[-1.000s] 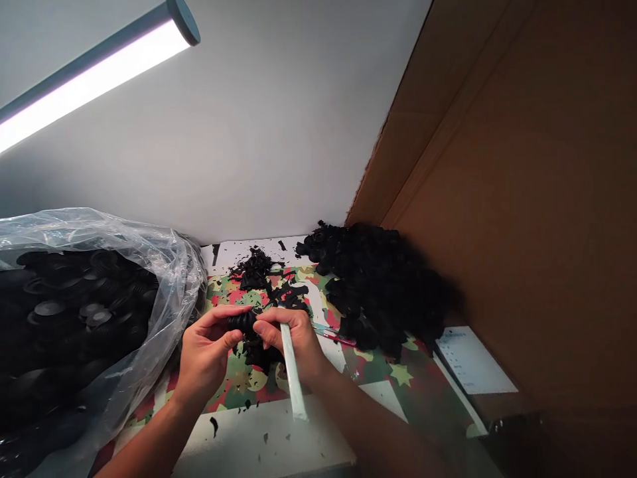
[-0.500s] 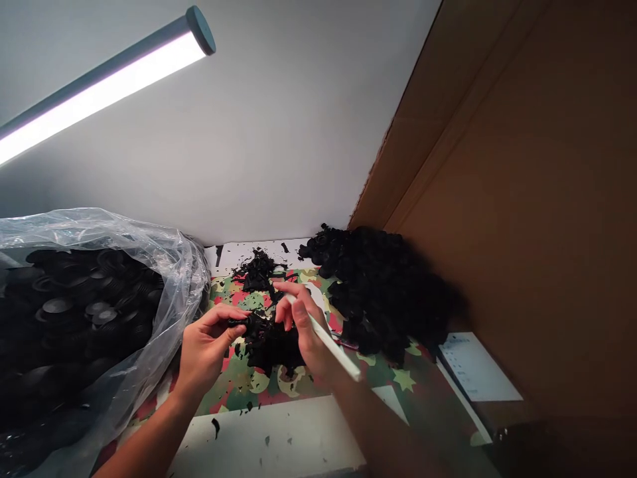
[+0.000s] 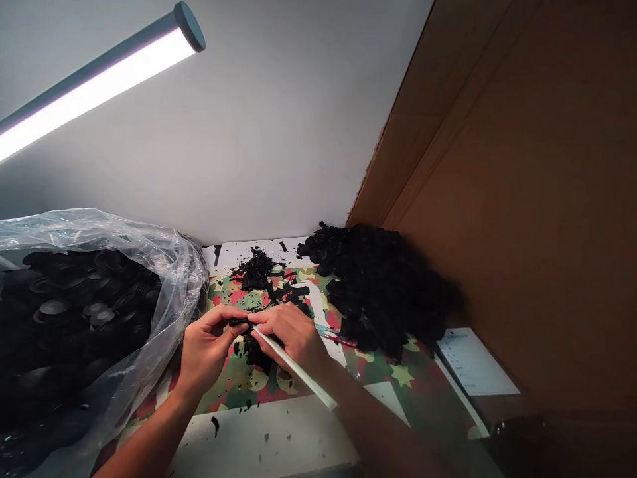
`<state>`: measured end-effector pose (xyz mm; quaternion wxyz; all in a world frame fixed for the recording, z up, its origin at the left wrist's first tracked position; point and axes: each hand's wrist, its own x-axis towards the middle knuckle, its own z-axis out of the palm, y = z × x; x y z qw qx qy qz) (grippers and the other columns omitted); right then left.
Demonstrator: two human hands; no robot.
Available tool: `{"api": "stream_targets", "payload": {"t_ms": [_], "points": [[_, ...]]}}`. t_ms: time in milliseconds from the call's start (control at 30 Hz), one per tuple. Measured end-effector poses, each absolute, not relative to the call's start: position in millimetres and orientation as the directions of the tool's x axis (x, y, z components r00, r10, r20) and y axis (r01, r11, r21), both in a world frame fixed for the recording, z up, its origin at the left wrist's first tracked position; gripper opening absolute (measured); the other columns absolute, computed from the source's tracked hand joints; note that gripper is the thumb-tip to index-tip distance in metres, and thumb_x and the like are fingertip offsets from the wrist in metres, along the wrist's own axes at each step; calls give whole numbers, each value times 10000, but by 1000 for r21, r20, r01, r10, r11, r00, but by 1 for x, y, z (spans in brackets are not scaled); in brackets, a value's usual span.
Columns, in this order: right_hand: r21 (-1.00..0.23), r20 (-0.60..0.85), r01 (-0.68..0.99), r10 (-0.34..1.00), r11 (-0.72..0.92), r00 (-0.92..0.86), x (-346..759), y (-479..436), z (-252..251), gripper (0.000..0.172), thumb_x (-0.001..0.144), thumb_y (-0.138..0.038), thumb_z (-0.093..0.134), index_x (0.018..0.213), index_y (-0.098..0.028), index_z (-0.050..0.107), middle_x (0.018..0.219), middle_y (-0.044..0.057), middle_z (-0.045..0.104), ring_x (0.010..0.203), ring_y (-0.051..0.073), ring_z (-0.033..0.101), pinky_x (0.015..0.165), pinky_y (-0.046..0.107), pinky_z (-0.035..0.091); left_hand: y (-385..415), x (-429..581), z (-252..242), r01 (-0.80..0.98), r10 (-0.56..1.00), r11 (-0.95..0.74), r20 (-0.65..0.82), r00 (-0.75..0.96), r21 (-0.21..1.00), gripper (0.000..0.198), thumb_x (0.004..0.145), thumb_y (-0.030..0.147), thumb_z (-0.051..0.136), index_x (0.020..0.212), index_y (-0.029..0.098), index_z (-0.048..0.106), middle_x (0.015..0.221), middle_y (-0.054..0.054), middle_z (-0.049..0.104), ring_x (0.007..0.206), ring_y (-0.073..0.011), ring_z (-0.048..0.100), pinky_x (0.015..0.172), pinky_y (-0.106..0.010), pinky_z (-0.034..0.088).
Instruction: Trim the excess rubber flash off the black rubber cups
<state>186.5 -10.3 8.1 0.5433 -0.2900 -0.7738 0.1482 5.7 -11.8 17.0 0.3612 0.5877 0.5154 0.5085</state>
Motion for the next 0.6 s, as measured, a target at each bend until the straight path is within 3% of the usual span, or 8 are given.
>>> {"api": "stream_targets", "payload": {"t_ms": [600], "points": [[-377, 816, 360, 490, 853, -307, 184, -4, 0, 120, 945, -110, 575, 919, -212, 633, 998, 69, 786, 885, 186, 721, 776, 327, 534, -13, 8, 18, 292, 974, -176, 209, -85, 940, 55, 704, 254, 740, 728, 215, 770, 712, -19, 759, 662, -188, 664, 661, -294, 514]]}}
